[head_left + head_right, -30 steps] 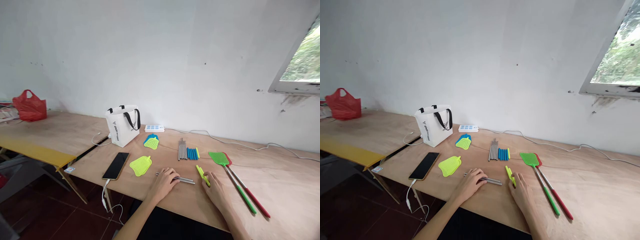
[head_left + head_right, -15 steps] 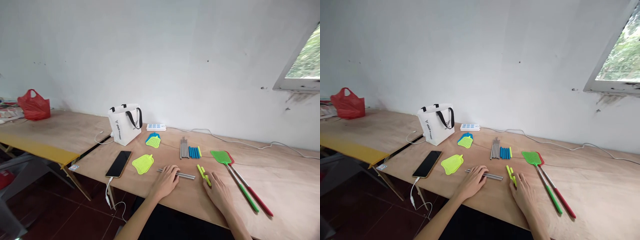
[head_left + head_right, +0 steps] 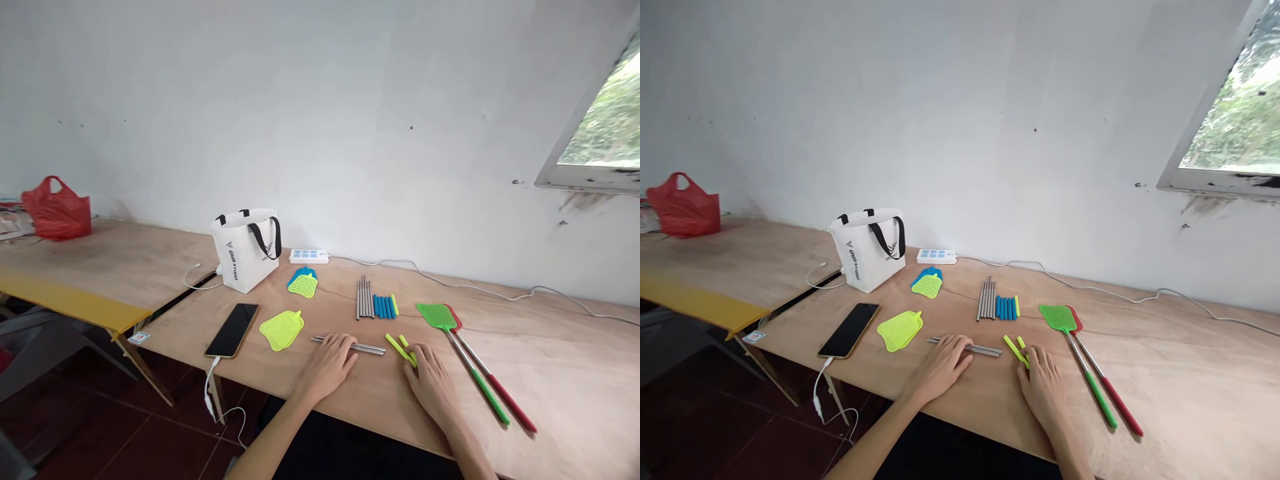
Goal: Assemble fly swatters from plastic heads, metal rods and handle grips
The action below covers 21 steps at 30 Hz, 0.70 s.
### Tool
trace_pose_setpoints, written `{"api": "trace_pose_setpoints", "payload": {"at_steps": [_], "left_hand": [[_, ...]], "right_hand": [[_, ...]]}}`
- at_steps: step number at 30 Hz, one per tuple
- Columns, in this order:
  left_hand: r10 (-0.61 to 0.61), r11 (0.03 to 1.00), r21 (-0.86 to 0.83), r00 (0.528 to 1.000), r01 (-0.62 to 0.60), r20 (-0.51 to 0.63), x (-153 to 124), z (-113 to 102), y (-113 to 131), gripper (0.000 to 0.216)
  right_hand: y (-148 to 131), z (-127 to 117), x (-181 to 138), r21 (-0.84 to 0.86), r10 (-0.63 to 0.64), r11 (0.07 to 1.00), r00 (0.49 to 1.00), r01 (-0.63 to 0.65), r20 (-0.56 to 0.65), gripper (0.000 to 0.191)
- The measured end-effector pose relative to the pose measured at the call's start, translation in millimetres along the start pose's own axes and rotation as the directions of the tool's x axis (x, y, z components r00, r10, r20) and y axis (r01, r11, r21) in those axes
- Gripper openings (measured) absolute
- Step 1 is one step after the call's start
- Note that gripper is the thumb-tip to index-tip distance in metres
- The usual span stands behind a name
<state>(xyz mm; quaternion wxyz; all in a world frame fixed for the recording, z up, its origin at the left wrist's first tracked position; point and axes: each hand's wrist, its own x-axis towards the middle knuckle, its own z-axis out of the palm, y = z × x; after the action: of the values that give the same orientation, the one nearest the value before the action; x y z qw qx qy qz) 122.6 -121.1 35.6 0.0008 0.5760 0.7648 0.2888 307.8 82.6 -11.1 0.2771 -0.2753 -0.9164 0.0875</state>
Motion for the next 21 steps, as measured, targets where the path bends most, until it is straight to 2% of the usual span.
{"api": "trace_pose_setpoints", "payload": {"at_steps": [9,13,17,21], "left_hand": [[-0.069,0.998,-0.005,0.997,0.069,0.03,4.7,-0.2,-0.6,0.003],[-0.105,0.993,-0.055,0.994,0.107,0.036,5.3,-1.0,-2.0,0.012],[-0.127,0.991,-0.025,0.99,0.129,0.053,6.0,0.4,-4.5,0.01],[-0.211,0.977,0.02,0.977,0.211,0.028,6.3,2.7,-7.9,0.022]], "right_hand": [[8.8,5.9,-0.1,0.066,-0.075,0.995,0.996,0.078,-0.039,0.029],[10.5,7.4,0.5,0.063,-0.1,0.993,0.994,0.103,-0.049,0.029],[9.8,6.9,0.5,0.051,-0.106,0.993,0.993,0.109,-0.057,0.028],[9.0,6.1,-0.2,0.052,-0.096,0.994,0.994,0.099,-0.046,0.028]]}}
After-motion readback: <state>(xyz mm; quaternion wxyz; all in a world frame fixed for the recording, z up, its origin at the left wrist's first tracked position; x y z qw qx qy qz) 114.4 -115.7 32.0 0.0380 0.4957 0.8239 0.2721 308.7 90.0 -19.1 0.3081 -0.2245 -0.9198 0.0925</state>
